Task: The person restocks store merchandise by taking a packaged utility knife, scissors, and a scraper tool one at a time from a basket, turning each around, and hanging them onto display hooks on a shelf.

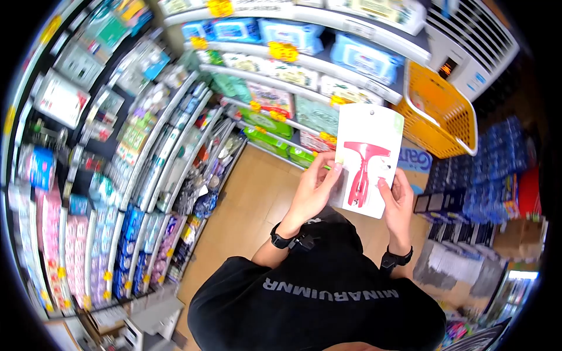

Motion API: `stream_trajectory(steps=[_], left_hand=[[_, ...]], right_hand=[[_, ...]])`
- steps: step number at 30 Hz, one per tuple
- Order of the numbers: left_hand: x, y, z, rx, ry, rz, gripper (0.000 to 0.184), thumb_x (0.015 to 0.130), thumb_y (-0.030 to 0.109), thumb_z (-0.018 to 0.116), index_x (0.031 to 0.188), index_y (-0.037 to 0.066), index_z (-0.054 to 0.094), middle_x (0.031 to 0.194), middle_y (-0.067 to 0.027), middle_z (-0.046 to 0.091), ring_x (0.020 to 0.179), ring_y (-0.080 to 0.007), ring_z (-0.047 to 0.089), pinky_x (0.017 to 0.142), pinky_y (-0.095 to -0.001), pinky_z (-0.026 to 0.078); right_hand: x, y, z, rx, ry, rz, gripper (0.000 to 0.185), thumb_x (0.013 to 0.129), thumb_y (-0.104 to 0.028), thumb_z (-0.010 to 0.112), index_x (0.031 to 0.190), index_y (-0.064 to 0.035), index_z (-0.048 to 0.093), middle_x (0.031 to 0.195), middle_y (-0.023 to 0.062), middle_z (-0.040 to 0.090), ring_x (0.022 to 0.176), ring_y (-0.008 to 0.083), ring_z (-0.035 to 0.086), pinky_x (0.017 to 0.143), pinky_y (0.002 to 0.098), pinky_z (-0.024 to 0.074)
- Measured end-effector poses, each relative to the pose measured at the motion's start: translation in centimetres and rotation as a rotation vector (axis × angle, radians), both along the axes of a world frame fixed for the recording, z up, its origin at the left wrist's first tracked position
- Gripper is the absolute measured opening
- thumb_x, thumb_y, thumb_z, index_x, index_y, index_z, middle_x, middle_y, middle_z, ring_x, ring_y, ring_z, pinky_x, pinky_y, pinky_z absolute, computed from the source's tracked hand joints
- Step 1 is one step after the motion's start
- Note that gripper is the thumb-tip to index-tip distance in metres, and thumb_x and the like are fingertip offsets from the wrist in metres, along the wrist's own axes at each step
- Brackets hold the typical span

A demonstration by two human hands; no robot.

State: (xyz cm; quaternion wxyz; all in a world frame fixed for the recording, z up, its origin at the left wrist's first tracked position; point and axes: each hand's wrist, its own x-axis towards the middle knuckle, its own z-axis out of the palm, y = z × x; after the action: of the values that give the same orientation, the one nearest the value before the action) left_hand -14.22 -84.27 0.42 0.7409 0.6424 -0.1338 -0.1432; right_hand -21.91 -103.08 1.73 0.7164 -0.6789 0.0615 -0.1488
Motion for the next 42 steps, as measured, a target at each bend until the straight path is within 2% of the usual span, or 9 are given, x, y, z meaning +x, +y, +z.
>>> stream_trajectory(steps=[5,8,10,12,17,27,30,37,42], left_hand=[[-0.3,6.5,-0.1,-0.154,0.017,0.262,0.023,0.101,0.017,0.06,0.116,0.0,0.057,0.095,-0.0001,0.065,0.087,-0.0046,0.059,0.077,-0.0217,0.046],[-0.6,10.7,-0.5,-0.222,-0.013,0.439,0.019,0.1,0.012,0.061,0.113,-0.001,0.058,0.095,0.0002,0.065,0.089,-0.004,0.059,0.079,-0.0209,0.047],[-0.7,13.3,-0.2,-0.245,-0.051,0.572,0.015,0.1,0.012,0.061,0.109,0.0,0.063,0.096,0.0018,0.064,0.087,-0.0025,0.054,0.075,-0.0203,0.044],[-1.0,16.3,-0.1,-0.267,-0.052,0.695,0.015,0.1,0.012,0.061,0.107,-0.001,0.063,0.095,0.0006,0.066,0.085,-0.0025,0.056,0.074,-0.0199,0.044],[-1.8,25.1,0.5,-0.227,-0.122,0.937,0.013,0.1,0.013,0.061,0.104,0.0,0.061,0.091,0.0,0.068,0.082,-0.002,0.06,0.072,-0.0186,0.047],[-1.7,39.5,2.3,-0.059,-0.139,1.306,0.014,0.099,0.011,0.061,0.106,0.0,0.064,0.093,-0.0008,0.068,0.084,-0.0026,0.058,0.076,-0.0199,0.045],[-1.6,42.2,1.5,-0.064,-0.152,1.414,0.014,0.1,0.013,0.06,0.105,0.0,0.062,0.092,-0.0022,0.07,0.084,-0.003,0.06,0.076,-0.0197,0.047],[-4.4,45.8,1.1,-0.06,-0.094,1.646,0.019,0.1,0.01,0.06,0.115,-0.002,0.061,0.099,-0.0047,0.07,0.089,-0.005,0.062,0.078,-0.0211,0.048],[-4.5,49.0,-0.4,-0.099,-0.118,1.786,0.026,0.097,0.008,0.062,0.121,-0.002,0.058,0.106,-0.0061,0.069,0.091,-0.0063,0.062,0.079,-0.0213,0.048]], right_hand=[[4.6,5.0,0.6,0.062,0.003,0.269,0.022,0.098,-0.001,0.057,0.119,0.005,0.055,0.11,0.0079,0.065,0.101,0.0097,0.058,0.089,0.0253,0.0447],[7.4,9.1,0.8,0.094,0.038,0.468,0.022,0.098,-0.001,0.056,0.12,0.0052,0.055,0.11,0.0079,0.065,0.1,0.0095,0.059,0.088,0.0251,0.0454],[9.1,12.1,1.1,0.095,0.04,0.557,0.022,0.099,-0.001,0.055,0.119,0.0057,0.056,0.109,0.0077,0.065,0.098,0.0087,0.059,0.087,0.0242,0.0458],[11.3,14.9,0.9,0.034,0.079,0.756,0.021,0.099,-0.002,0.055,0.118,0.0064,0.057,0.109,0.0077,0.066,0.098,0.0083,0.06,0.086,0.0239,0.0463],[16.0,25.0,1.3,-0.016,0.066,1.001,0.019,0.099,-0.003,0.056,0.114,0.0069,0.061,0.102,0.0067,0.068,0.091,0.0086,0.062,0.083,0.0237,0.0474],[22.9,44.4,0.8,0.064,0.004,1.363,0.022,0.098,-0.001,0.056,0.119,0.0044,0.055,0.103,0.0081,0.069,0.092,0.0085,0.062,0.083,0.0226,0.0476],[24.1,48.5,0.3,0.058,0.046,1.448,0.021,0.098,-0.001,0.057,0.118,0.0036,0.055,0.102,0.0082,0.07,0.092,0.0081,0.063,0.083,0.0225,0.0479],[24.4,56.9,-0.6,0.039,0.107,1.701,0.019,0.098,-0.002,0.057,0.117,0.0023,0.056,0.099,0.0084,0.071,0.089,0.0076,0.064,0.078,0.0215,0.0493],[24.4,61.7,-1.8,-0.014,0.112,1.761,0.016,0.098,-0.003,0.057,0.114,0.0015,0.057,0.096,0.0071,0.071,0.087,0.006,0.063,0.076,0.0206,0.0485]])
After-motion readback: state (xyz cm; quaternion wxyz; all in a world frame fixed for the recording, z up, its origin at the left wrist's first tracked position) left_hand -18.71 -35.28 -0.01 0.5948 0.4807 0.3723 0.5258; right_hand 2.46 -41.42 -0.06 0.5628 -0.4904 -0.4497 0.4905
